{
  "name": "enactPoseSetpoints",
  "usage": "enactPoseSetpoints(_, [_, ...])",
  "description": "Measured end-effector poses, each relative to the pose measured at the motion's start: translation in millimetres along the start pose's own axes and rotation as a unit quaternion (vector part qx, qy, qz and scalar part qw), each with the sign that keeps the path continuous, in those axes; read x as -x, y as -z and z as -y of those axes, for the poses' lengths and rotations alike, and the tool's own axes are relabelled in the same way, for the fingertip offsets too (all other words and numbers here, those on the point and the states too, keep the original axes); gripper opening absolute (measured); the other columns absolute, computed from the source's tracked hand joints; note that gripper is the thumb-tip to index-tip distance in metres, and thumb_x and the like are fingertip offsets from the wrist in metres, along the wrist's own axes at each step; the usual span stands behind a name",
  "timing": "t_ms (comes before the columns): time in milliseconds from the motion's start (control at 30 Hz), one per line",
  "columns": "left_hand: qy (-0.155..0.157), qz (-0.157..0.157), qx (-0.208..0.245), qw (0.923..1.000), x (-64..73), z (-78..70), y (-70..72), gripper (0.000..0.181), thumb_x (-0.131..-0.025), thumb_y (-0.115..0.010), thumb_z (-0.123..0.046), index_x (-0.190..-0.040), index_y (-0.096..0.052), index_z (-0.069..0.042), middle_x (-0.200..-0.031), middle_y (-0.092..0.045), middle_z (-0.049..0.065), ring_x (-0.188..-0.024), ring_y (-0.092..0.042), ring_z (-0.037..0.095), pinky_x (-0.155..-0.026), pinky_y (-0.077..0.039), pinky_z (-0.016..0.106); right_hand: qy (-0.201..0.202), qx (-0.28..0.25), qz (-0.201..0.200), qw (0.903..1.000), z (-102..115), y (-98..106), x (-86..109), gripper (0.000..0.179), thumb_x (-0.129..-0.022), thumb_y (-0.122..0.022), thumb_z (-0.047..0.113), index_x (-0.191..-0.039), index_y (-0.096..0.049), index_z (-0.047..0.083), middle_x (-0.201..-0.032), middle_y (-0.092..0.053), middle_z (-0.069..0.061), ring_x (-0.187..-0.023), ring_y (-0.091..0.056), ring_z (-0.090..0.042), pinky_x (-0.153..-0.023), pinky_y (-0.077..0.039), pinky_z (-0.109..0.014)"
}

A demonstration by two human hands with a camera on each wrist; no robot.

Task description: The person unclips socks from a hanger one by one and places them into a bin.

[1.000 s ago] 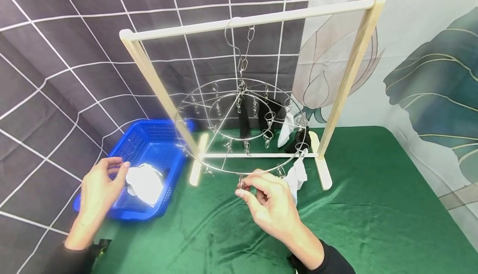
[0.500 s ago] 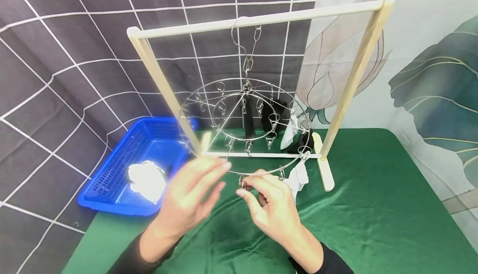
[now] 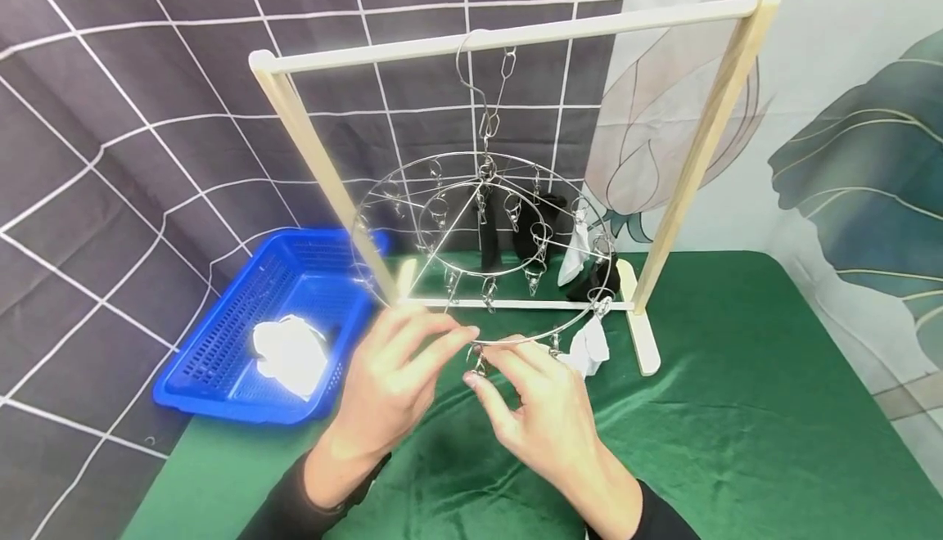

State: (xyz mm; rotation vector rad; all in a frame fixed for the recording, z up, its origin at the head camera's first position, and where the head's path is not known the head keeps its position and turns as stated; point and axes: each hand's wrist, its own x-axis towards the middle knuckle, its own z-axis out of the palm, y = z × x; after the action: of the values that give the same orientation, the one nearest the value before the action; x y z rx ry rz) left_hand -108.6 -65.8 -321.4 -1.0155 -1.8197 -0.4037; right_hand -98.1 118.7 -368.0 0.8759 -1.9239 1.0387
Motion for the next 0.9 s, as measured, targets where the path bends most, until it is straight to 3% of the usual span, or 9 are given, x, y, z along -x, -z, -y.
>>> enactPoseSetpoints(133, [0.001,-0.014,-0.015,0.9998,2.7,2.7,1.6,0.024,-0.088,-0.057,0.000,-0.102,-0.074,-0.011,-0.096,-0.066,0.003,-0.089,-0.057,0.025,-0.084,-0.048,0.032,0.033,0.050,0.001,0.9982,9.7,10.5,-7.8,0.019,-0.082,-0.075,0.026,-0.091,-0.073,0.009,-0.084,-0.067,0.002,-0.055,-0.045,-0.001,-0.048,-0.037,-0.017])
enactPoseSetpoints(367, [0.008,-0.030,-0.011,0.9995,7.0,10.4,7.2,0.028,-0.086,-0.056,0.002,-0.102,-0.075,-0.012,-0.095,-0.067,0.002,-0.086,-0.056,0.025,-0.080,-0.048,0.032,0.151,0.041,-0.066,0.9855,10.0,37.0,-33.3,0.020,-0.089,-0.062,0.016,-0.090,-0.074,0.000,-0.082,-0.069,-0.008,-0.060,-0.063,-0.018,-0.046,-0.047,-0.025])
enactPoseSetpoints(533, [0.002,-0.040,-0.015,0.9991,8.5,18.0,12.4,0.029,-0.085,-0.056,0.004,-0.100,-0.075,-0.013,-0.093,-0.068,0.001,-0.086,-0.059,0.025,-0.075,-0.049,0.032,0.125,0.085,-0.087,0.9845,-3.4,63.0,-39.8,0.024,-0.090,-0.060,0.019,-0.096,-0.075,0.002,-0.089,-0.071,-0.010,-0.057,-0.058,-0.016,-0.042,-0.037,-0.021])
enactPoseSetpoints(633, [-0.007,-0.043,-0.021,0.9988,8.3,22.9,15.3,0.024,-0.086,-0.060,0.001,-0.099,-0.076,-0.012,-0.092,-0.068,0.000,-0.085,-0.059,0.024,-0.068,-0.047,0.032,0.102,0.117,-0.058,0.9861,-13.1,72.9,-37.9,0.027,-0.092,-0.059,0.025,-0.099,-0.075,0.005,-0.093,-0.071,-0.007,-0.061,-0.059,-0.016,-0.044,-0.036,-0.022])
enactPoseSetpoints(733, [-0.011,-0.049,-0.018,0.9986,8.3,27.4,17.8,0.022,-0.085,-0.063,0.001,-0.097,-0.076,-0.011,-0.092,-0.069,0.000,-0.084,-0.060,0.023,-0.065,-0.046,0.031,0.090,0.132,-0.018,0.9870,-22.7,75.2,-33.6,0.029,-0.095,-0.056,0.028,-0.102,-0.075,0.008,-0.095,-0.070,-0.005,-0.069,-0.064,-0.019,-0.052,-0.044,-0.025])
enactPoseSetpoints(833, [-0.008,-0.055,-0.013,0.9984,8.6,31.2,18.7,0.021,-0.085,-0.064,0.002,-0.097,-0.076,-0.011,-0.092,-0.069,0.001,-0.083,-0.060,0.024,-0.067,-0.047,0.032,0.093,0.136,0.009,0.9863,-30.8,73.2,-29.6,0.029,-0.097,-0.052,0.025,-0.101,-0.076,0.010,-0.095,-0.070,-0.003,-0.073,-0.066,-0.020,-0.057,-0.047,-0.030])
enactPoseSetpoints(900, [-0.007,-0.055,-0.009,0.9984,9.2,33.4,19.2,0.022,-0.085,-0.064,0.003,-0.097,-0.076,-0.011,-0.092,-0.069,0.001,-0.083,-0.060,0.024,-0.069,-0.048,0.034,0.101,0.134,0.017,0.9857,-33.6,71.4,-27.7,0.028,-0.096,-0.050,0.020,-0.099,-0.076,0.010,-0.094,-0.069,-0.002,-0.070,-0.064,-0.018,-0.054,-0.047,-0.029])
